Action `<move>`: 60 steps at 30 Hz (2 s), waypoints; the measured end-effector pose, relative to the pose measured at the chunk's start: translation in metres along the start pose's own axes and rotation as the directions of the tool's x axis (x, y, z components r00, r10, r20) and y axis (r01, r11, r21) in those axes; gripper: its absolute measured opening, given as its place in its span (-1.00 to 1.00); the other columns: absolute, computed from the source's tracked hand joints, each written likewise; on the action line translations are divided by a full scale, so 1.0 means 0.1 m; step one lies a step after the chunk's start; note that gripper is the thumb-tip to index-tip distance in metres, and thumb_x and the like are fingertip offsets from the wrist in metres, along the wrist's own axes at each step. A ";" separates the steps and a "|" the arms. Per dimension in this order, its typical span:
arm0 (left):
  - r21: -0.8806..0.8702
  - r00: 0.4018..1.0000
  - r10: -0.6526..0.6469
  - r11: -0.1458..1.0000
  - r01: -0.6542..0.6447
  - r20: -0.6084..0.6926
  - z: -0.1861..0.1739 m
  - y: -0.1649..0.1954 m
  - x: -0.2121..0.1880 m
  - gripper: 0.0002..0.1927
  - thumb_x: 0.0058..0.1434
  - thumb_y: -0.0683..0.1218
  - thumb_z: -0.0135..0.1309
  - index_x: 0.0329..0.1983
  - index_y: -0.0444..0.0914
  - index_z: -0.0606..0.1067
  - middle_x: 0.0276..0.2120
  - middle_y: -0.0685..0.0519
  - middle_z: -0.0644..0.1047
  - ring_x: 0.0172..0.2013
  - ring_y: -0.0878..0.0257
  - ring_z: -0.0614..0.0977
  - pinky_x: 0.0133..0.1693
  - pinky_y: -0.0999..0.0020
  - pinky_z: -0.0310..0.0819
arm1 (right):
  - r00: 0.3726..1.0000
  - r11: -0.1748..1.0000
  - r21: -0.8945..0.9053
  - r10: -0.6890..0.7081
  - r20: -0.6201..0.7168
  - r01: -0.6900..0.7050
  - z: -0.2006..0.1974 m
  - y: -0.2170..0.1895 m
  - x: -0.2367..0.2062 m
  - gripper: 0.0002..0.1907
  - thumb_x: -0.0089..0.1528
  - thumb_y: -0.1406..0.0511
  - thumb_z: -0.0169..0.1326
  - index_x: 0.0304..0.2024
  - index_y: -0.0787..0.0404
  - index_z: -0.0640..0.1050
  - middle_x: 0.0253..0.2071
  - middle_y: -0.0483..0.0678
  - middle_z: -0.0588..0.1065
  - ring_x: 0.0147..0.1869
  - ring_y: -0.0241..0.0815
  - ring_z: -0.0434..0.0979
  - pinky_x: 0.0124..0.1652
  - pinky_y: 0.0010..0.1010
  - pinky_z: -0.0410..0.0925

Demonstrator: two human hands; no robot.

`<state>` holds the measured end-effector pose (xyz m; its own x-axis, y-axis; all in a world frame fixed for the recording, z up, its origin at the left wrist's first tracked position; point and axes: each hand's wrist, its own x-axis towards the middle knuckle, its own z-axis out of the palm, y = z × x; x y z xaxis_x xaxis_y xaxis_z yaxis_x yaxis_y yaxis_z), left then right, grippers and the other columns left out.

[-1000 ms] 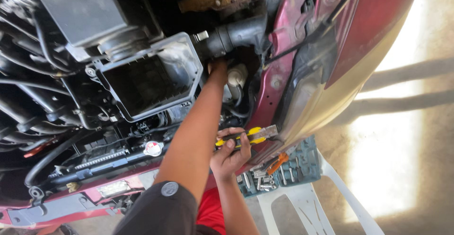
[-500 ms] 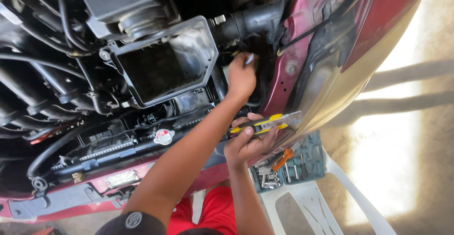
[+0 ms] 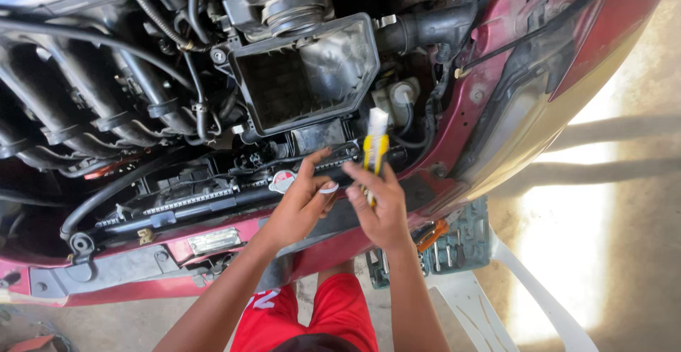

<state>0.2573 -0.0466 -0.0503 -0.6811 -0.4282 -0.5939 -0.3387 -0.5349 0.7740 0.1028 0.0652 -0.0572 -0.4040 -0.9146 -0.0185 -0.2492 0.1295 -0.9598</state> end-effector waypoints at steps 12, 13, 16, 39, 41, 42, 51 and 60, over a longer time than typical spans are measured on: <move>0.584 0.855 0.519 0.697 -0.417 -0.010 -0.26 -0.39 -0.36 -0.58 0.26 -0.19 0.22 0.16 -0.30 0.41 -0.25 -0.03 0.58 -0.27 0.13 0.62 -0.20 0.26 0.50 | 0.910 0.895 -0.424 -0.053 -0.411 -0.139 -0.25 0.06 -0.95 -0.86 0.31 0.50 0.01 -0.18 0.17 0.48 -0.16 -0.04 0.56 -0.17 -0.11 0.54 -0.08 -0.32 0.40; 0.647 0.823 0.569 0.625 -0.436 0.005 -0.23 -0.44 -0.34 -0.64 0.26 -0.23 0.21 0.10 -0.31 0.44 -0.22 -0.05 0.57 -0.24 0.06 0.61 -0.17 0.21 0.50 | 0.795 0.931 -0.314 -0.046 -0.605 -0.184 -0.45 0.19 -1.10 -0.93 0.41 0.48 -0.04 -0.05 0.31 0.43 -0.15 0.02 0.48 -0.19 -0.18 0.49 -0.10 -0.39 0.40; 0.751 0.738 0.671 0.449 -0.485 0.076 -0.20 -0.54 -0.25 -0.72 0.19 -0.27 0.22 -0.04 -0.31 0.48 -0.20 -0.07 0.57 -0.25 -0.01 0.59 -0.18 0.16 0.50 | 0.490 0.975 0.035 0.141 -0.860 -0.218 -1.07 0.70 -1.49 -0.88 0.35 0.46 0.04 -0.07 0.25 0.43 -0.12 -0.04 0.48 -0.24 -0.23 0.54 -0.15 -0.39 0.46; 0.784 0.710 0.700 0.399 -0.476 0.076 -0.10 -0.50 -0.01 -0.76 0.08 -0.27 0.23 -0.17 -0.29 0.51 -0.29 0.01 0.55 -0.31 0.06 0.59 -0.26 0.23 0.51 | 0.108 0.385 0.141 0.558 -0.823 -0.912 -0.30 2.57 -2.31 -0.19 0.27 0.31 0.01 0.47 0.36 -0.04 0.28 0.42 0.29 0.31 0.39 0.33 0.24 -0.04 0.20; 0.783 0.725 0.684 0.407 -0.470 0.079 -0.11 -0.49 -0.02 -0.76 0.07 -0.26 0.24 -0.17 -0.29 0.53 -0.29 0.01 0.56 -0.32 0.07 0.57 -0.26 0.23 0.50 | 0.045 0.402 0.247 0.592 -0.804 -0.882 -0.30 2.63 -2.27 -0.37 0.30 0.27 0.04 0.35 0.40 0.23 0.17 0.34 0.42 0.15 0.27 0.49 0.07 -0.08 0.35; 0.785 0.722 0.687 0.401 -0.473 0.085 -0.12 -0.50 -0.02 -0.76 0.08 -0.26 0.23 -0.17 -0.29 0.52 -0.27 0.01 0.55 -0.31 0.07 0.57 -0.25 0.23 0.50 | -0.011 0.424 0.365 0.639 -0.769 -0.829 -0.31 2.66 -2.26 -0.44 0.30 0.24 0.04 0.28 0.40 0.32 0.08 0.28 0.49 0.03 0.16 0.59 -0.06 -0.15 0.43; 0.795 0.685 0.720 0.351 -0.495 0.109 -0.11 -0.62 -0.05 -0.74 0.11 -0.23 0.23 -0.13 -0.27 0.49 -0.23 0.01 0.54 -0.28 0.06 0.56 -0.23 0.21 0.49 | -0.239 0.341 0.576 0.668 -0.705 -0.743 -0.50 2.77 -2.51 -0.59 0.40 0.10 0.05 -0.30 0.34 0.52 -0.47 -0.03 0.50 -0.51 -0.20 0.50 -0.60 -0.41 0.30; 0.809 0.684 0.723 0.343 -0.477 0.098 -0.05 -0.63 -0.07 -0.77 0.12 -0.22 0.22 -0.15 -0.25 0.50 -0.25 0.03 0.55 -0.29 0.08 0.56 -0.23 0.23 0.49 | -0.125 0.390 0.749 0.841 -0.527 -0.536 -0.69 2.87 -2.51 -0.54 0.41 0.00 -0.05 -0.34 0.24 0.44 -0.50 -0.08 0.40 -0.56 -0.28 0.36 -0.62 -0.46 0.22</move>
<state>0.2867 -0.0135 -0.0963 -0.7741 -0.6086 0.1742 -0.3162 0.6102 0.7264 0.0723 0.3581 -0.3083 -0.6225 0.4250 -0.6571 0.7787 0.2533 -0.5740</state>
